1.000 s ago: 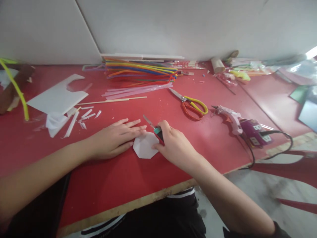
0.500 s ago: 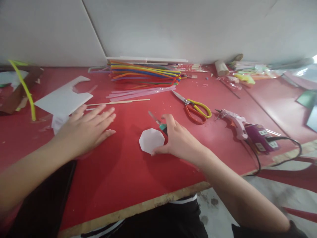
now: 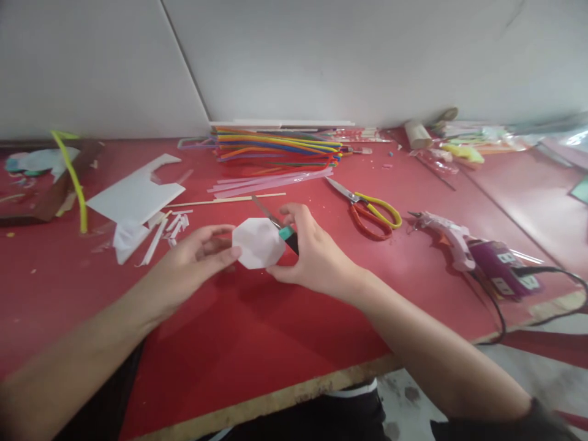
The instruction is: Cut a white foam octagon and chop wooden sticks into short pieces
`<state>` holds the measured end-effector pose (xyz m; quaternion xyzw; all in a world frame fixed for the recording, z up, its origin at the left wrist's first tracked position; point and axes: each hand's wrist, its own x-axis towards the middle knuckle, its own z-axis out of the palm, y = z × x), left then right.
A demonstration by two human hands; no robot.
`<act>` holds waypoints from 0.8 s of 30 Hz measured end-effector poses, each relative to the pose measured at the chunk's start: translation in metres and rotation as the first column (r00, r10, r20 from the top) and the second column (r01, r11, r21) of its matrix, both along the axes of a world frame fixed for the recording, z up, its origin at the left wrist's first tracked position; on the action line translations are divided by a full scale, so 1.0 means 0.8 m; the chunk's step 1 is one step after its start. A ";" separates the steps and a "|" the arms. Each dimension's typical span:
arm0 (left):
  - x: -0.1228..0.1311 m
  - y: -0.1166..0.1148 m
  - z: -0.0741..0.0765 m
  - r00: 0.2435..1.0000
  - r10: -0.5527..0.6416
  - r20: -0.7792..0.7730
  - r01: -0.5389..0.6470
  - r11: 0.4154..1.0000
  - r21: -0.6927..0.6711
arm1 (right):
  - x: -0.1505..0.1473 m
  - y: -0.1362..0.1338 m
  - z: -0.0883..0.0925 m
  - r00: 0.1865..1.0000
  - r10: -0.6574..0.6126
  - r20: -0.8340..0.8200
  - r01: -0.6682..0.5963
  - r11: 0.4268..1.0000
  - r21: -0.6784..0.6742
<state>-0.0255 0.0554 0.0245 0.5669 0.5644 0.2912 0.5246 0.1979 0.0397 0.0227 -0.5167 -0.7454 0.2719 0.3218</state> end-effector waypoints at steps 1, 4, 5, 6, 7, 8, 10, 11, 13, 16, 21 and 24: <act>0.006 -0.003 -0.002 0.993 0.009 0.121 -0.003 0.999 -0.050 | 0.000 0.000 -0.001 0.996 0.005 -0.089 -0.006 1.000 -0.012; 0.013 -0.005 -0.009 0.957 0.078 0.281 -0.051 0.993 -0.103 | 0.002 0.003 -0.007 0.894 -0.048 -0.445 -0.070 0.967 -0.246; 0.013 -0.004 -0.010 0.950 0.097 0.298 -0.069 0.992 -0.103 | 0.004 0.006 -0.010 0.830 -0.110 -0.547 -0.099 0.936 -0.339; 0.011 -0.003 -0.012 0.944 0.111 0.309 -0.083 0.991 -0.101 | 0.005 0.010 -0.013 0.762 -0.184 -0.621 -0.123 0.900 -0.418; 0.009 -0.003 -0.013 0.940 0.117 0.321 -0.087 0.991 -0.106 | 0.007 0.015 -0.016 0.698 -0.254 -0.670 -0.144 0.867 -0.478; 0.007 -0.002 -0.013 0.935 0.118 0.333 -0.084 0.990 -0.116 | 0.009 0.020 -0.019 0.638 -0.314 -0.703 -0.161 0.839 -0.520; 0.004 -0.002 -0.013 0.931 0.117 0.346 -0.076 0.989 -0.130 | 0.010 0.028 -0.024 0.547 -0.404 -0.733 -0.189 0.794 -0.579; 0.003 -0.003 -0.013 0.931 0.116 0.347 -0.076 0.989 -0.128 | 0.010 0.030 -0.026 0.522 -0.434 -0.734 -0.197 0.777 -0.598; 0.001 -0.004 -0.013 0.935 0.091 0.342 -0.062 0.993 -0.095 | 0.009 0.032 -0.029 0.511 -0.466 -0.722 -0.202 0.752 -0.628; -0.001 -0.007 -0.012 0.960 -0.008 0.279 0.011 1.000 -0.011 | 0.009 0.026 -0.029 0.544 -0.479 -0.688 -0.248 0.692 -0.678; -0.004 -0.018 -0.018 0.958 -0.128 -0.255 0.190 0.953 0.237 | 0.017 0.010 -0.022 0.618 -0.391 -0.682 -0.345 0.644 -0.683; -0.003 -0.025 -0.023 0.814 -0.074 -0.576 0.358 0.844 0.399 | 0.021 0.003 -0.013 0.788 -0.281 -0.548 -0.248 0.670 -0.700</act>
